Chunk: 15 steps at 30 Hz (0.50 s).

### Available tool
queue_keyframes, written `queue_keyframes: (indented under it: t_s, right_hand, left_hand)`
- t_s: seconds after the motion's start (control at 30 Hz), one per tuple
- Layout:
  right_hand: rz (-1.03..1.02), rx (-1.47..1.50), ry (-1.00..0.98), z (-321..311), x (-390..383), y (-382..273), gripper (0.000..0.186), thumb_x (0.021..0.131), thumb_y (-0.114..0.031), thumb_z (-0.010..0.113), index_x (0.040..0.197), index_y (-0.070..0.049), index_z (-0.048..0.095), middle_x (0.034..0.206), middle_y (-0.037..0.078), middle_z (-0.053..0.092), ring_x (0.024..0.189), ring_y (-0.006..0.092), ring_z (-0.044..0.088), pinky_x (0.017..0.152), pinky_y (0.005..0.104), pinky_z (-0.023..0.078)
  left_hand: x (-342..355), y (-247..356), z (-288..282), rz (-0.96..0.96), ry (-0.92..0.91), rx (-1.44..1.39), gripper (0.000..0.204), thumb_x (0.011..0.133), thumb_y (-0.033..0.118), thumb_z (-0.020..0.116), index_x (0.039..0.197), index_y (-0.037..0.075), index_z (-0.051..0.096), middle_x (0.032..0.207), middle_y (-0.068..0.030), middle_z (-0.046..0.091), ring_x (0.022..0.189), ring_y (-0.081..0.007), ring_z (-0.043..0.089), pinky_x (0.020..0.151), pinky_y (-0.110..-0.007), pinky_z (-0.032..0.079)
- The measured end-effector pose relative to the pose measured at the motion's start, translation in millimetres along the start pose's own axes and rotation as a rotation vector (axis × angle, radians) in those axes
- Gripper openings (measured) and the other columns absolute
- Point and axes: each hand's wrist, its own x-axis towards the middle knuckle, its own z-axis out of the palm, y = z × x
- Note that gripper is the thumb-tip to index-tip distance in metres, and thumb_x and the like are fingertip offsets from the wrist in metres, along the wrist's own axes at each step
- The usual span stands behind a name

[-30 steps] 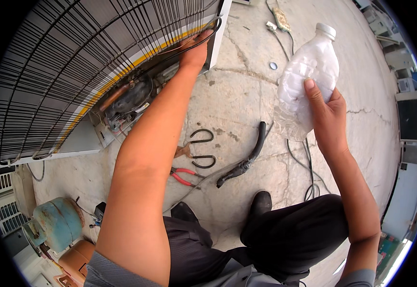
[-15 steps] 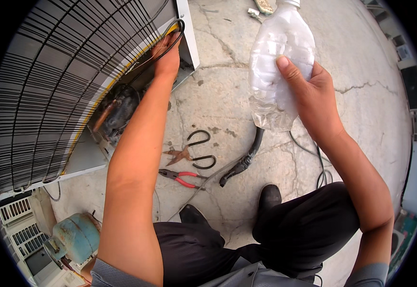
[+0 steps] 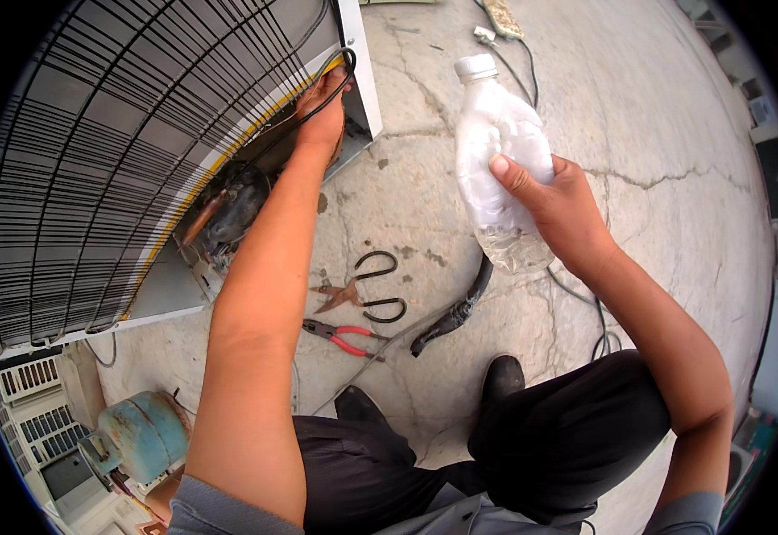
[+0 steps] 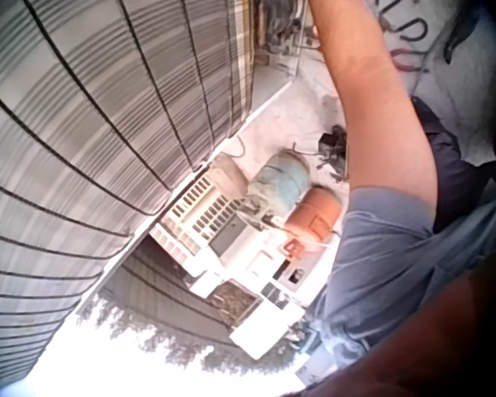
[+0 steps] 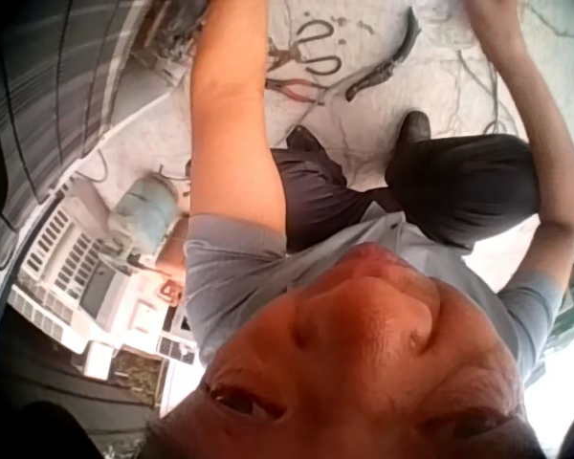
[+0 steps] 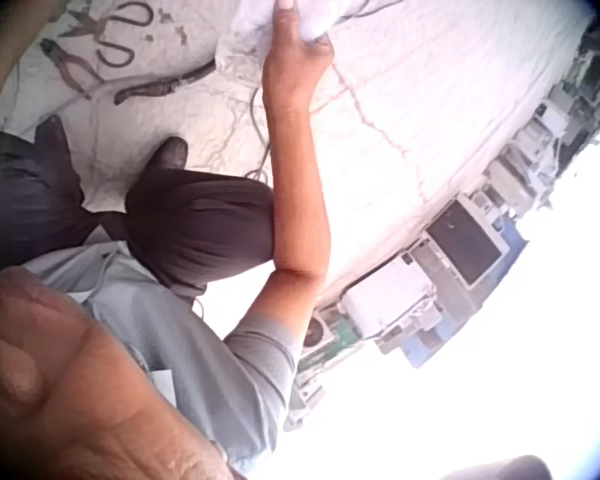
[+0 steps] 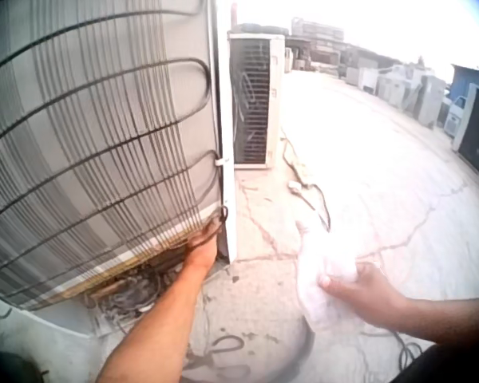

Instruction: The person squats on a rooftop and handles a plastic bottle, a pressure gauge, and a black hose. They pour liquid from the bottle into the gauge and then apply it to the air conditioner's copper tubing and components.

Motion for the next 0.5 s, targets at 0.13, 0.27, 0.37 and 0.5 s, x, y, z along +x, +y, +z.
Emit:
queue_keyframes:
  t_s: [0.13, 0.27, 0.37, 0.5]
  right_hand:
    - [-0.022, -0.055, 0.05, 13.6, 16.3, 13.6, 0.056, 0.092, -0.047, 0.074, 0.103, 0.008, 0.067, 0.084, 0.008, 0.07, 0.073, 0.0123, 0.066, 0.066, 0.0282, 0.053]
    - [-0.07, -0.231, 0.057, 34.2, 30.9, 10.8, 0.056, 0.094, -0.049, 0.071, 0.095, 0.007, 0.068, 0.072, 0.007, 0.066, 0.061, 0.0115, 0.061, 0.054, 0.0306, 0.049]
    - [-0.077, -0.257, 0.068, 45.3, 43.3, 12.0, 0.054, 0.095, -0.048, 0.069, 0.097, 0.007, 0.07, 0.071, 0.009, 0.067, 0.061, 0.0132, 0.062, 0.056, 0.0324, 0.049]
    - [-0.177, -0.35, 0.085, 59.1, 65.1, 16.4, 0.059, 0.097, -0.049, 0.065, 0.097, 0.01, 0.069, 0.07, 0.016, 0.068, 0.062, 0.0214, 0.065, 0.06, 0.0384, 0.051]
  left_hand:
    - [-0.3, -0.5, 7.5, 0.084, -0.011, 0.029, 0.024, 0.099, 0.025, 0.068, 0.11, 0.004, 0.068, 0.096, -0.0014, 0.068, 0.084, -0.0116, 0.057, 0.08, -0.027, 0.046]
    - [0.3, -3.1, 5.7, 0.066, 0.0, 0.006, 0.029, 0.1, 0.031, 0.066, 0.11, 0.005, 0.069, 0.092, -0.0001, 0.066, 0.084, -0.01, 0.054, 0.077, -0.025, 0.043]
    - [0.4, -4.7, 3.5, 0.01, -0.009, 0.062, 0.03, 0.1, 0.035, 0.066, 0.11, 0.007, 0.069, 0.091, 0.0009, 0.065, 0.084, -0.0095, 0.053, 0.076, -0.024, 0.041]
    - [0.4, -6.3, -0.2, -0.034, -0.019, 0.162, 0.033, 0.1, 0.038, 0.066, 0.111, 0.006, 0.069, 0.096, 0.0003, 0.066, 0.086, -0.0103, 0.054, 0.08, -0.026, 0.043]
